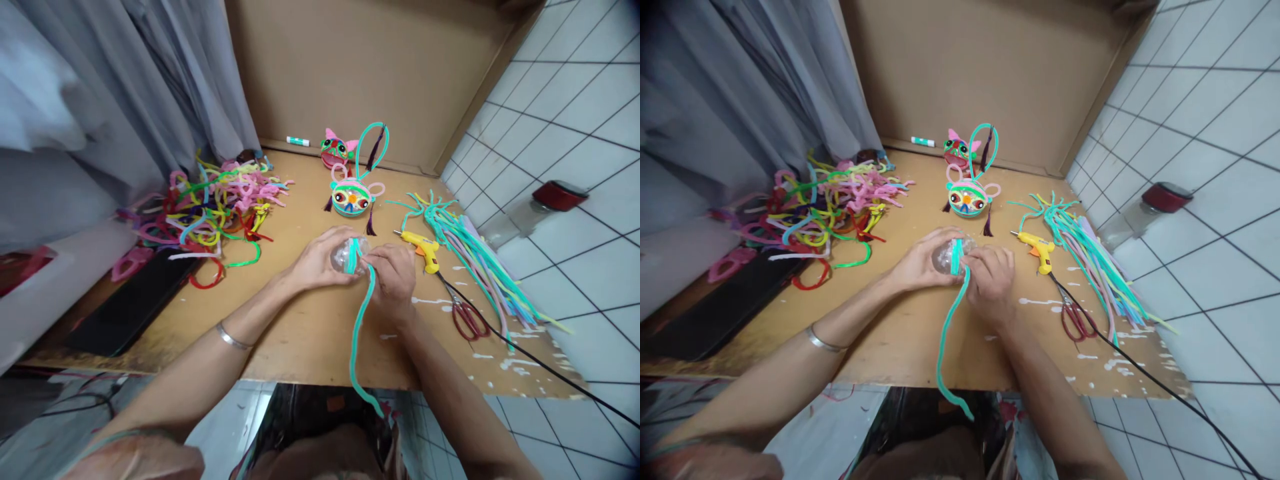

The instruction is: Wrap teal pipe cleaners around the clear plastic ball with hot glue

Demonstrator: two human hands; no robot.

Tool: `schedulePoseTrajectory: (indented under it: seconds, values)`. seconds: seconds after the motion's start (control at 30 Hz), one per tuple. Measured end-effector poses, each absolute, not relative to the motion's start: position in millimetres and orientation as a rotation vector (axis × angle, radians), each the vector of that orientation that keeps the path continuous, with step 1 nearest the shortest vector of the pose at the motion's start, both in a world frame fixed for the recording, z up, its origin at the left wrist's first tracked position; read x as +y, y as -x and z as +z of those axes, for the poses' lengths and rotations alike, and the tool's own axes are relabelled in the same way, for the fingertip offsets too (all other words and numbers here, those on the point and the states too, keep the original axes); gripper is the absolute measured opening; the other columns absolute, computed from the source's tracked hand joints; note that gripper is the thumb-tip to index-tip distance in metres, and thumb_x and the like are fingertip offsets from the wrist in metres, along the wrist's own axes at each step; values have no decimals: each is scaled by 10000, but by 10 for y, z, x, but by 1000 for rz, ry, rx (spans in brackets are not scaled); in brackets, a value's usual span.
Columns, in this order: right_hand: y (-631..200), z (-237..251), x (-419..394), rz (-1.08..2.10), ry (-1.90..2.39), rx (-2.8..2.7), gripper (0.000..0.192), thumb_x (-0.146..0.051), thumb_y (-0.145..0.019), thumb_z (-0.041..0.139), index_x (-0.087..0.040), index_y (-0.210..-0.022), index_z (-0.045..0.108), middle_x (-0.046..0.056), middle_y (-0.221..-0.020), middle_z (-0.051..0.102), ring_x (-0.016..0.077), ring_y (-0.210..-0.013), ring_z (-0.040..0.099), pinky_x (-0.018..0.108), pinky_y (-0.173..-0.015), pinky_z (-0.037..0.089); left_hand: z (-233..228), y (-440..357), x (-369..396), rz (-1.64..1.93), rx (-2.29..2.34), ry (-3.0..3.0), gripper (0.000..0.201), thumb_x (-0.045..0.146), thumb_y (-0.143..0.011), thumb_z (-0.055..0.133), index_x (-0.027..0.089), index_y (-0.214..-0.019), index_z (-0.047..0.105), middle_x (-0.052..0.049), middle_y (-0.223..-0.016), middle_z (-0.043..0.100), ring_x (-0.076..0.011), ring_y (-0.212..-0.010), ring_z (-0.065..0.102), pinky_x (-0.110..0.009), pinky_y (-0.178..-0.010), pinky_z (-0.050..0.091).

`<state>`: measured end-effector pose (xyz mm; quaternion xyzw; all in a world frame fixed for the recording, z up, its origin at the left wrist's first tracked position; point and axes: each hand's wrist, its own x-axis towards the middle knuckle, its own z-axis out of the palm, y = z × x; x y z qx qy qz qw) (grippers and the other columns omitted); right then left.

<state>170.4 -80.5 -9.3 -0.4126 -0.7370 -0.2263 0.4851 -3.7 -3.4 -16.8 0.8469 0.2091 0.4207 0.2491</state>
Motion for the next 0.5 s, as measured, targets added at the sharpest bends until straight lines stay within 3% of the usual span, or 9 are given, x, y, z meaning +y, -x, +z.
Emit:
schedulePoseTrajectory:
  seconds: [0.17,0.37,0.5]
  values:
    - [-1637,-59,-817,-398,1068,-1758,96,-190,-911,567,-223,-953,646,42,-863,693,188,-801,625,346,-739,444,-172,48,-27,1163,574,-2278,678,334,-644,804,173,-1268,595,-161,-1318,619,-301,-1237,595,-468,-1086,466]
    - [-1490,-67,-868,-372,950,-1986,307,-224,-964,479,-217,-1262,553,85,-1110,736,199,-1084,667,373,-924,475,-258,41,38,1214,673,-2016,638,368,-638,776,129,-1207,612,-150,-1232,655,-277,-1131,641,-413,-1027,505]
    - [-1614,-86,-776,-519,1017,-2007,285,-194,-954,454,-212,-1196,603,73,-993,748,198,-993,674,366,-886,458,-286,33,69,1145,892,-1759,767,397,-555,826,127,-1235,594,-107,-1146,695,-263,-1054,667,-379,-975,531]
